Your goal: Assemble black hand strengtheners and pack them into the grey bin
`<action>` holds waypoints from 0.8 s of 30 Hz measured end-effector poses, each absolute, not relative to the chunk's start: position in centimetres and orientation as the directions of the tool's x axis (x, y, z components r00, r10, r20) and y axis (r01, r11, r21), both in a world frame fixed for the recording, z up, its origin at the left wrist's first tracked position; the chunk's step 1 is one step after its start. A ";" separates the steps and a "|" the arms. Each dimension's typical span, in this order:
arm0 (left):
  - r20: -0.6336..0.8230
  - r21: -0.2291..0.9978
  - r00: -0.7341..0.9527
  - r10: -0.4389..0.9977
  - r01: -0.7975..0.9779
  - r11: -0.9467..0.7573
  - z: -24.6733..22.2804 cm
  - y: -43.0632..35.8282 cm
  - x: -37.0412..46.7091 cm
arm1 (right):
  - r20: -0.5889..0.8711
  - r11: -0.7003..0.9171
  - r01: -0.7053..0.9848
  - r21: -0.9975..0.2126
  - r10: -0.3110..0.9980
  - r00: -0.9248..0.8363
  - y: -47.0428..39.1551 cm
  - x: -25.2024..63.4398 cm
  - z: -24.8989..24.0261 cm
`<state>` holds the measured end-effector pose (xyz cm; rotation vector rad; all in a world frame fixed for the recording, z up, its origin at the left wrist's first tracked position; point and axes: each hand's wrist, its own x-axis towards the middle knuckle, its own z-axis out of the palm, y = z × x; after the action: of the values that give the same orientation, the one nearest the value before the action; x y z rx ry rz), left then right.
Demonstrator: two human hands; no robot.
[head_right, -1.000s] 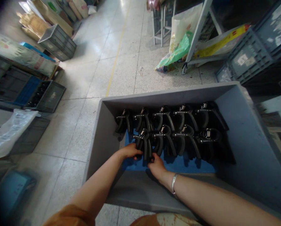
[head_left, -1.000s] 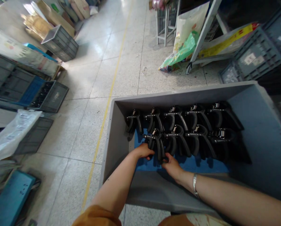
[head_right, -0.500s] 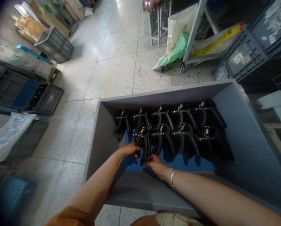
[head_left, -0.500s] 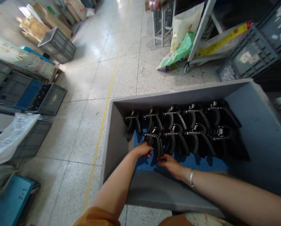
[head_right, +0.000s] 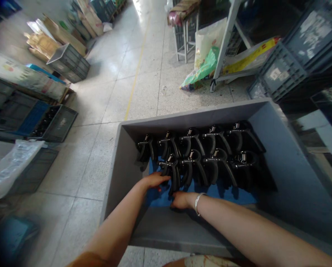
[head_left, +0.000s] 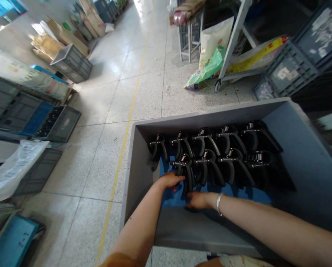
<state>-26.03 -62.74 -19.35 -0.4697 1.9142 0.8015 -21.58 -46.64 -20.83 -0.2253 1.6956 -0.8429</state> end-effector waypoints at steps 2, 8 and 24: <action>-0.893 0.313 -0.451 0.013 -0.599 0.737 -19.3 -63.4 -26.2 | -0.761 0.745 0.210 -0.632 -0.548 -0.347 -46.7 -21.7 -20.8; -0.909 0.279 -0.416 -0.005 -0.618 0.735 -19.0 -63.8 -26.0 | -0.702 0.761 0.121 -0.638 -0.509 -0.499 -45.2 -21.1 -21.3; -0.960 0.278 -0.222 0.170 -0.702 0.655 -18.2 -64.5 -26.1 | -0.750 0.644 0.415 -0.643 -0.420 -0.511 -44.4 -20.8 -21.7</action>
<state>-26.14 -64.50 -18.20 -0.4487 1.6032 0.8547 -20.84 -44.41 -21.66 -0.0034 1.8416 -1.0229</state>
